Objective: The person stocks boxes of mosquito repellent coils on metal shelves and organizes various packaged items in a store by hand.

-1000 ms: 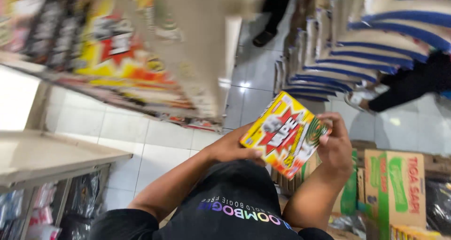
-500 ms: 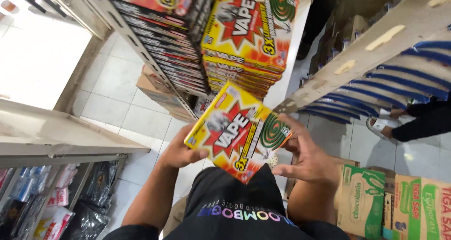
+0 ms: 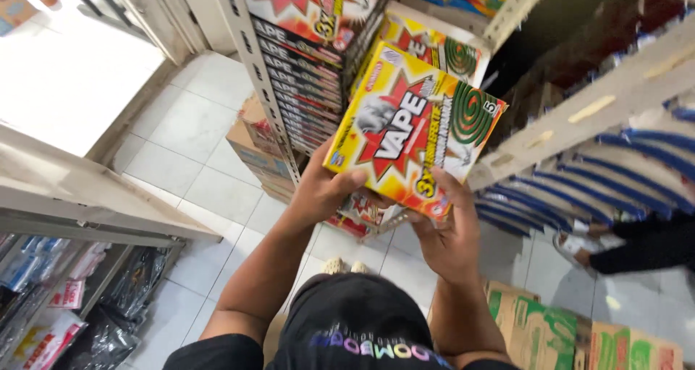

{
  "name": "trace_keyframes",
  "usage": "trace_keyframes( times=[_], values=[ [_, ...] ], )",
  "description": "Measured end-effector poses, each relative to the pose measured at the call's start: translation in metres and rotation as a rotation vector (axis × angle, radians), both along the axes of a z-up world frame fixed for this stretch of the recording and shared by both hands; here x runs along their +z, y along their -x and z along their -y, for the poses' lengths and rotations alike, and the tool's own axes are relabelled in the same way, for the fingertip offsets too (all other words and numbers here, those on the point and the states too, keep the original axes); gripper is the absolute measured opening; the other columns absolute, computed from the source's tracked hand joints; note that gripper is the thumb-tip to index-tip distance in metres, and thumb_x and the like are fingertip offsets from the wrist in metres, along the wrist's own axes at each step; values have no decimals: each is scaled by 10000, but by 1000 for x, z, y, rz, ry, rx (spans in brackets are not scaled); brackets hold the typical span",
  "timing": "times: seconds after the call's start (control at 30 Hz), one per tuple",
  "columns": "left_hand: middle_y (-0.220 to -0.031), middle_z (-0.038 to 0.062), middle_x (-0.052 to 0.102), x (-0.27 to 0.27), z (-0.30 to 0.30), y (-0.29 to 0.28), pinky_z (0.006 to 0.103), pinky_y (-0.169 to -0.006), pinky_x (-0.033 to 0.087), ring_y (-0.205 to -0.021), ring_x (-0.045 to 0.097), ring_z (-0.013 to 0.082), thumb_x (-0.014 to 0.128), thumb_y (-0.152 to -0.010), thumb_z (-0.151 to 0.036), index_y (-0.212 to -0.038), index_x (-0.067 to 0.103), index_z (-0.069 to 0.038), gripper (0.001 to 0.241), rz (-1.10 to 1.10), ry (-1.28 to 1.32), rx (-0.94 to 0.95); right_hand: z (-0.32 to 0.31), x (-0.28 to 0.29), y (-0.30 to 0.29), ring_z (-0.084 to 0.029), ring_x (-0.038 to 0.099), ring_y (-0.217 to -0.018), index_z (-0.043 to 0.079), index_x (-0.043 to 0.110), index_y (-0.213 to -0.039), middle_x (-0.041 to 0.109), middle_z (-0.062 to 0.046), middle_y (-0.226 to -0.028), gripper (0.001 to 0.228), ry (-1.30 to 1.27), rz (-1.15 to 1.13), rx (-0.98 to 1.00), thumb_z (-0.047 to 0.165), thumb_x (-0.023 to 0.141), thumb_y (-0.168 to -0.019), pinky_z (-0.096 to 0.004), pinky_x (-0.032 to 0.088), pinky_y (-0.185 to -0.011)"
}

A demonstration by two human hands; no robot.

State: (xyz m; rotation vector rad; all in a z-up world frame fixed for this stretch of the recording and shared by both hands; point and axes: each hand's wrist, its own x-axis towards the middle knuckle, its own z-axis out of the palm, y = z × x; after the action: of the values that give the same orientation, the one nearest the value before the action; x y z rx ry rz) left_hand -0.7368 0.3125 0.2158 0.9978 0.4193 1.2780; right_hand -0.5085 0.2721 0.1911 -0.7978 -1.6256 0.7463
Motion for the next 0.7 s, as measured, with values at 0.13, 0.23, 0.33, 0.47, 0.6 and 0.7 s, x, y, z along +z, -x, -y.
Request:
trace_keyframes(
  times=[0.13, 0.23, 0.33, 0.47, 0.6, 0.7],
  values=[
    [-1106, 188, 709, 14, -16, -15, 386, -716, 665, -849, 766, 249, 660, -1022, -333, -1382, 455, 59, 571, -9, -6, -2, -14, 21, 14, -217, 558, -1307, -6, 382, -1542, 518, -175, -1453, 480, -31, -89, -77, 193, 564, -1144, -354, 461, -1154],
    [-1001, 158, 732, 13, -23, -15, 350, -688, 653, -791, 764, 220, 613, -1034, -403, -1293, 497, 39, 526, -123, -52, 45, -17, 41, 28, -172, 659, -1031, 7, 341, -1525, 589, -169, -1351, 474, -13, -198, -92, 231, 526, -1150, -293, 563, -877],
    [-863, 122, 745, 15, -34, -11, 303, -627, 619, -719, 740, 179, 564, -1056, -410, -1163, 578, 47, 469, -336, -84, 92, -31, 56, 45, -142, 677, -851, 17, 324, -1558, 642, -174, -1263, 491, -34, -255, -118, 240, 529, -1171, -259, 574, -665],
    [-732, 108, 740, 13, -37, 1, 282, -571, 610, -619, 721, 153, 473, -1099, -383, -1019, 652, 56, 481, -422, -47, 54, -29, 59, 56, -116, 631, -680, 26, 353, -1526, 667, -127, -939, 491, 83, -273, -230, 230, 557, -1129, -255, 514, -597],
    [-703, 118, 712, 21, -48, 11, 265, -533, 573, -582, 700, 146, 413, -1106, -391, -1015, 649, 51, 509, -406, -58, -46, -30, 67, 76, -99, 622, -649, 66, 391, -1548, 653, -117, -1062, 444, 42, -256, -414, 212, 567, -1168, -236, 493, -527],
    [-663, 136, 714, 23, -58, 16, 273, -513, 564, -532, 684, 160, 386, -1102, -412, -976, 635, 42, 532, -368, 7, -105, -38, 68, 86, -106, 616, -696, 71, 418, -1524, 630, -120, -1294, 419, 36, -259, -521, 208, 584, -1165, -256, 491, -540]
  ],
)
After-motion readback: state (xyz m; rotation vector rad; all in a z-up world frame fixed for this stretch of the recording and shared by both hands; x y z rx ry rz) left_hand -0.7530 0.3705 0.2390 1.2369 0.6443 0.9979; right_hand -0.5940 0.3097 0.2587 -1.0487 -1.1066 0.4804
